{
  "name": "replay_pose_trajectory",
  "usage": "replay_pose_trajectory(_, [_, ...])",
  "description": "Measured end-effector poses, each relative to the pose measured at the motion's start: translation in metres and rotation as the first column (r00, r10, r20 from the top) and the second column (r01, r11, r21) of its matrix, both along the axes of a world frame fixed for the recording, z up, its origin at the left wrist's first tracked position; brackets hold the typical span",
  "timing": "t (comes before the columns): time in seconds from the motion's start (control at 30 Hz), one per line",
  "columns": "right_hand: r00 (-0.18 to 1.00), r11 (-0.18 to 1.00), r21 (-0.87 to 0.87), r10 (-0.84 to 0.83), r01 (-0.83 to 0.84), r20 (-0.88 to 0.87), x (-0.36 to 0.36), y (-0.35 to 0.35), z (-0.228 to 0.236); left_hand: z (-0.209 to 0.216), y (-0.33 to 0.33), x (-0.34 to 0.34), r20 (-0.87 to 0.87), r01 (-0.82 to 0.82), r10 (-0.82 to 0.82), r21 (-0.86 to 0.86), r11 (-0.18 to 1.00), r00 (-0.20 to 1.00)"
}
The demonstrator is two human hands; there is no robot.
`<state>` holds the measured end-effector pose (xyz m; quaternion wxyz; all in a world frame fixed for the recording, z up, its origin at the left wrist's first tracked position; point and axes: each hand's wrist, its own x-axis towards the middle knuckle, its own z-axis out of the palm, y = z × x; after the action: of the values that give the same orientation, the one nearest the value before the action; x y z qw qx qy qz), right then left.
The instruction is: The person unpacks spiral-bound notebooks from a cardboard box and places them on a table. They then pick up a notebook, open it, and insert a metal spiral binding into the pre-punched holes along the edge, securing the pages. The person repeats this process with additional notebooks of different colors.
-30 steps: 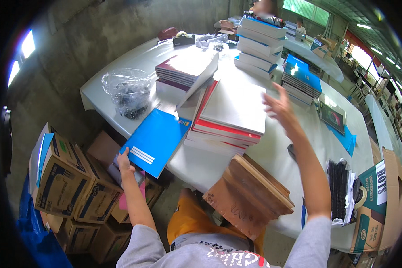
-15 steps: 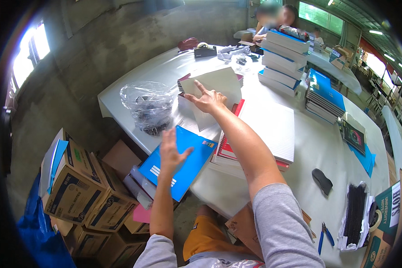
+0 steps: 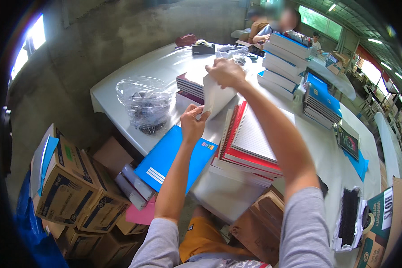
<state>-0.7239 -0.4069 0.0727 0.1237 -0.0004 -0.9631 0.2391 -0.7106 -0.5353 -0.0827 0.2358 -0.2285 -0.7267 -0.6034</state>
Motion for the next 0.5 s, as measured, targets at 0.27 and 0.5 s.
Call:
replay_pose_trajectory(0.27, [0.948, 0.853, -0.447, -0.152, 0.27, 0.281, 0.19, 0.155, -0.037, 0.028, 0.04, 0.082, -0.276, 0.16, -0.405, -0.62, 0.768, 0.872])
replay_pose_trajectory(0.5, [0.787, 0.707, -0.409, -0.348, 0.577, 0.509, 0.197, 0.196, -0.119, 0.009, 0.04, 0.094, 0.104, 0.149, -0.109, -0.577, 0.803, 0.989])
